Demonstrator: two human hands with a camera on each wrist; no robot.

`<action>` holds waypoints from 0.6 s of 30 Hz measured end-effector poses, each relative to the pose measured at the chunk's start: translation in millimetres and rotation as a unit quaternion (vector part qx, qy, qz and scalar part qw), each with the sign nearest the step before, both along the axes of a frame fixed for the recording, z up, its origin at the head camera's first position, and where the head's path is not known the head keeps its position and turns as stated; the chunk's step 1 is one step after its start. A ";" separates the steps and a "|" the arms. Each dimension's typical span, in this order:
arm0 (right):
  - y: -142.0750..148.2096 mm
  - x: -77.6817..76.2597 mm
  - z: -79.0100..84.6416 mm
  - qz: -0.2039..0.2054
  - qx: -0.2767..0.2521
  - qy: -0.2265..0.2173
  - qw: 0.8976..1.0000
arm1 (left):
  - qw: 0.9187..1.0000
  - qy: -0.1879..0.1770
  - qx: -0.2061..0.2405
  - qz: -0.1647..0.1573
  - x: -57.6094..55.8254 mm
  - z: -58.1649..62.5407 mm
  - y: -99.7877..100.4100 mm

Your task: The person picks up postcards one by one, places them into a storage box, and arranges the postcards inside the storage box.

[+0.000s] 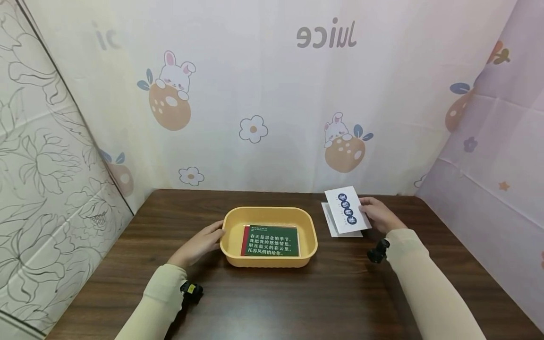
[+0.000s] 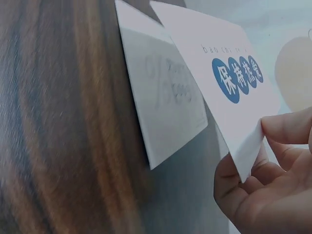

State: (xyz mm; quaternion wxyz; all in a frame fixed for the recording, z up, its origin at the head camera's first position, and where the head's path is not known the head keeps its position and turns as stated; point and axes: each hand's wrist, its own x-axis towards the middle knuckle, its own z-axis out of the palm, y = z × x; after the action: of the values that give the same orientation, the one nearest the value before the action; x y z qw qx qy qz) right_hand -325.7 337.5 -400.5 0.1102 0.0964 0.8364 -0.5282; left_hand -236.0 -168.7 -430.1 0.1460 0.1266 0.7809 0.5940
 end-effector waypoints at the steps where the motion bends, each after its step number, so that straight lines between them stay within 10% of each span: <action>1: -1.7 0.2 2.3 0.004 0.005 0.007 1.000 | 1.000 -0.002 0.001 0.003 -0.1 -0.1 0.1; 18: -31.2 -0.6 22.9 0.074 0.021 0.128 0.989 | 1.000 0.002 0.009 -0.014 0.6 1.4 -1.1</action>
State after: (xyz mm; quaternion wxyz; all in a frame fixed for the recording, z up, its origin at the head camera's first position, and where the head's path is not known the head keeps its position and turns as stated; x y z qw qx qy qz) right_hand -326.2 306.3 -377.6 0.0391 -0.0315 0.8593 -0.5089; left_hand -235.4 -169.8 -428.7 0.1512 0.1399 0.7741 0.5986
